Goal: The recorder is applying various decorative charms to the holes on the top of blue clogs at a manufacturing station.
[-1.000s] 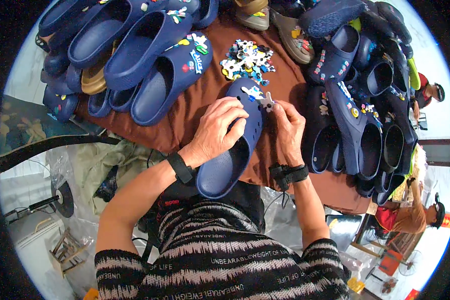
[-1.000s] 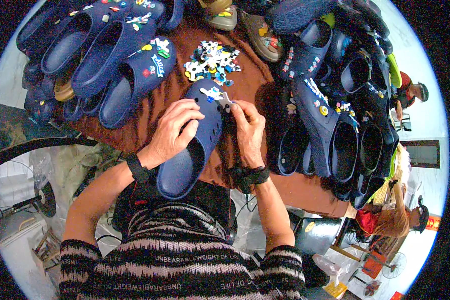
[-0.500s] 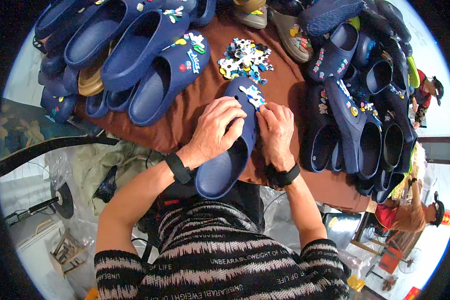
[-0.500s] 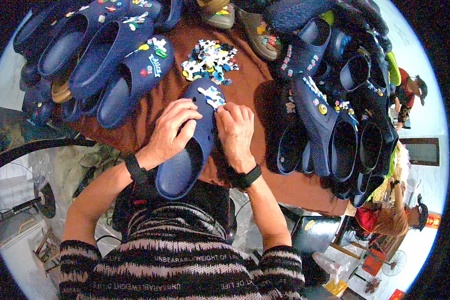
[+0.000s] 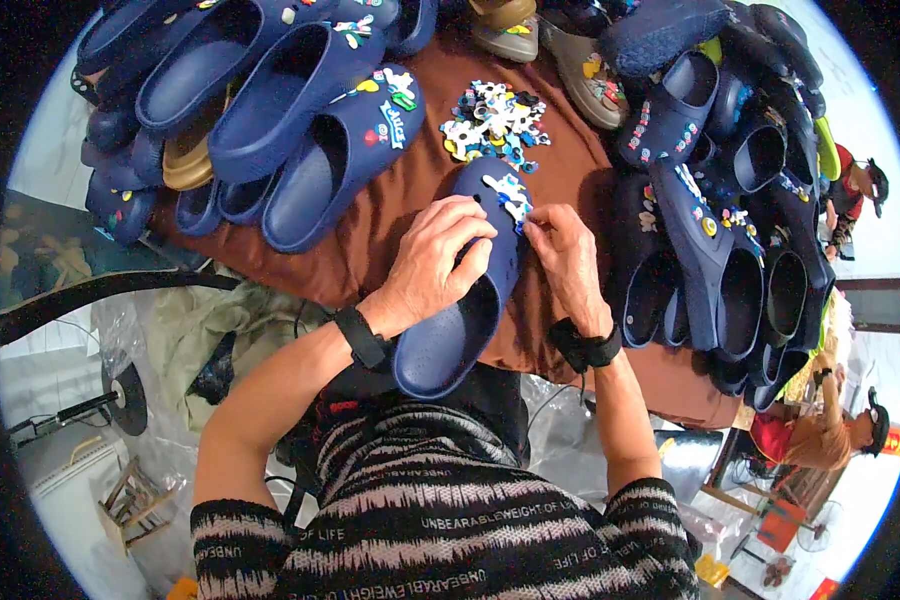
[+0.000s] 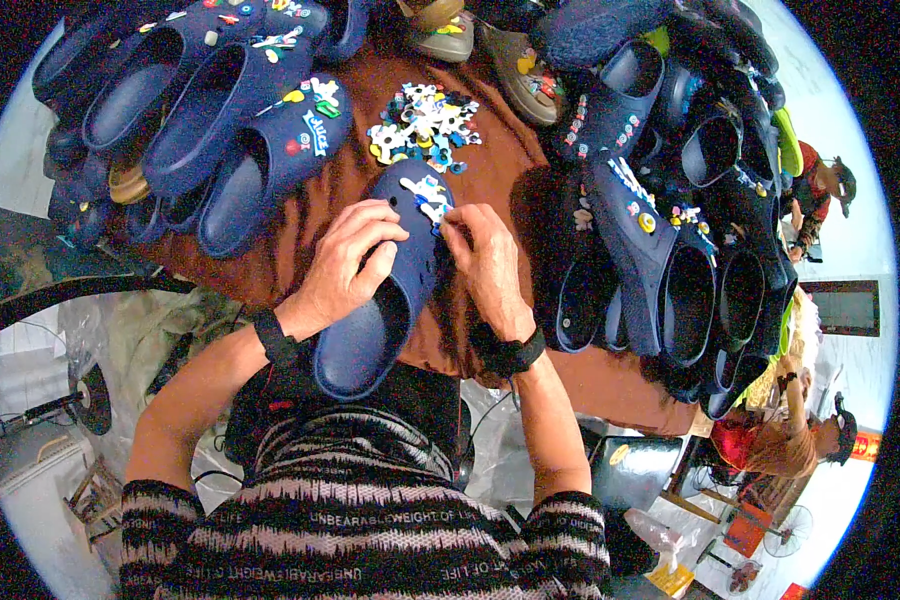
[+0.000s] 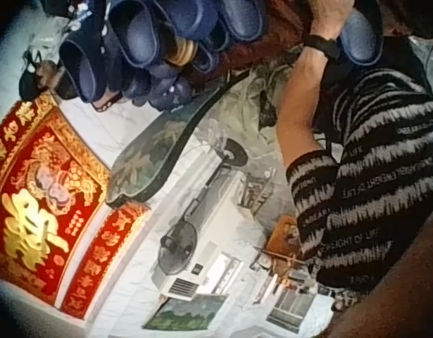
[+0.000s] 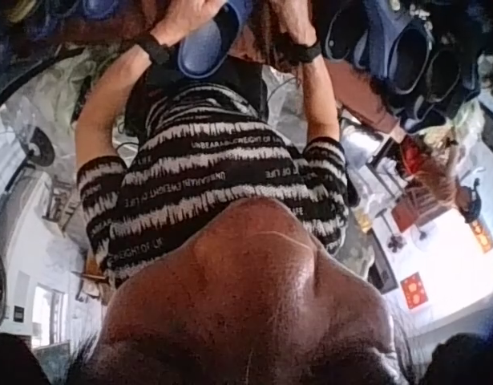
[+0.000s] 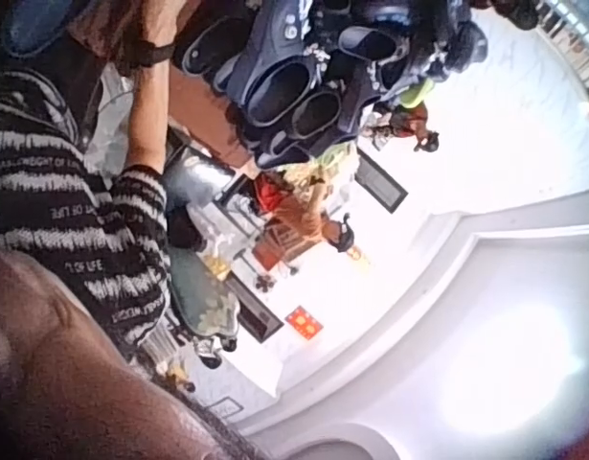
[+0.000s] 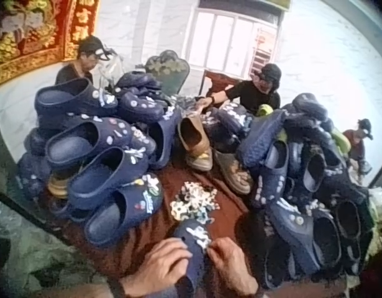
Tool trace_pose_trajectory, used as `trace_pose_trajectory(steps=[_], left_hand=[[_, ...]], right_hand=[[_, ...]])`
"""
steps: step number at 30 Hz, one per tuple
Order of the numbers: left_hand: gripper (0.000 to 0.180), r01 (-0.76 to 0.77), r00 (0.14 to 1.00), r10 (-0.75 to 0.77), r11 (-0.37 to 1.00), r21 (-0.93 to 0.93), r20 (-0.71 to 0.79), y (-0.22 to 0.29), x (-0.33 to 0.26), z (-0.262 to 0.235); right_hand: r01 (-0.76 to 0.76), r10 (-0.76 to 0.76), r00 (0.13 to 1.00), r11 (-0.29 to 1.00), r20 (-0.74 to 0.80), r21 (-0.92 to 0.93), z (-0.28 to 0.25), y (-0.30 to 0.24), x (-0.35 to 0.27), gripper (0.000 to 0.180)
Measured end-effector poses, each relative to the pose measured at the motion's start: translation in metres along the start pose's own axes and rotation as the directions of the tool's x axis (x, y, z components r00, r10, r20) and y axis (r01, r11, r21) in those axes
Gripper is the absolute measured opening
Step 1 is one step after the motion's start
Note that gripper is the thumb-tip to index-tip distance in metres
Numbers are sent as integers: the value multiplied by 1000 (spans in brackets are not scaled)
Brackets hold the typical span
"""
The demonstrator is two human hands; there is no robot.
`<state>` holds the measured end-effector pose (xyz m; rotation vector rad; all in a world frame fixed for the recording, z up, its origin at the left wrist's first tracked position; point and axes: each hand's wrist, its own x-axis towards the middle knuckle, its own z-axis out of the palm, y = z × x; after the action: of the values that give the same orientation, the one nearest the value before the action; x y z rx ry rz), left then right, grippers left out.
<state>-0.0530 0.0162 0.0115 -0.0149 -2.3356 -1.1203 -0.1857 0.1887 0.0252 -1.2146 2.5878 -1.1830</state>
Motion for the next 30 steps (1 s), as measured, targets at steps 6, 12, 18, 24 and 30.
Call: trace_pose_trajectory(steps=[6,12,18,24,30], left_hand=[[19,-13,1000,13,1000,-6,3,-1,0,2],[19,-14,1000,14,1000,13,-13,0,0,0],[18,-2,1000,2,1000,-16,1,2,1,0],[17,-20,1000,20,1000,8,-15,0,0,1],[16,-25,999,25,1000,17,-29,-1,0,2]], right_hand=[[-11,10,999,1000,-42,-24,4,4,1,14],[-256,251,966,961,56,101,4,-18,11,14],[-6,6,999,1000,39,8,2,-4,6,14],[217,-205,976,933,73,-288,-7,-8,18,11],[88,-56,992,947,110,-309,6,-14,17,12]])
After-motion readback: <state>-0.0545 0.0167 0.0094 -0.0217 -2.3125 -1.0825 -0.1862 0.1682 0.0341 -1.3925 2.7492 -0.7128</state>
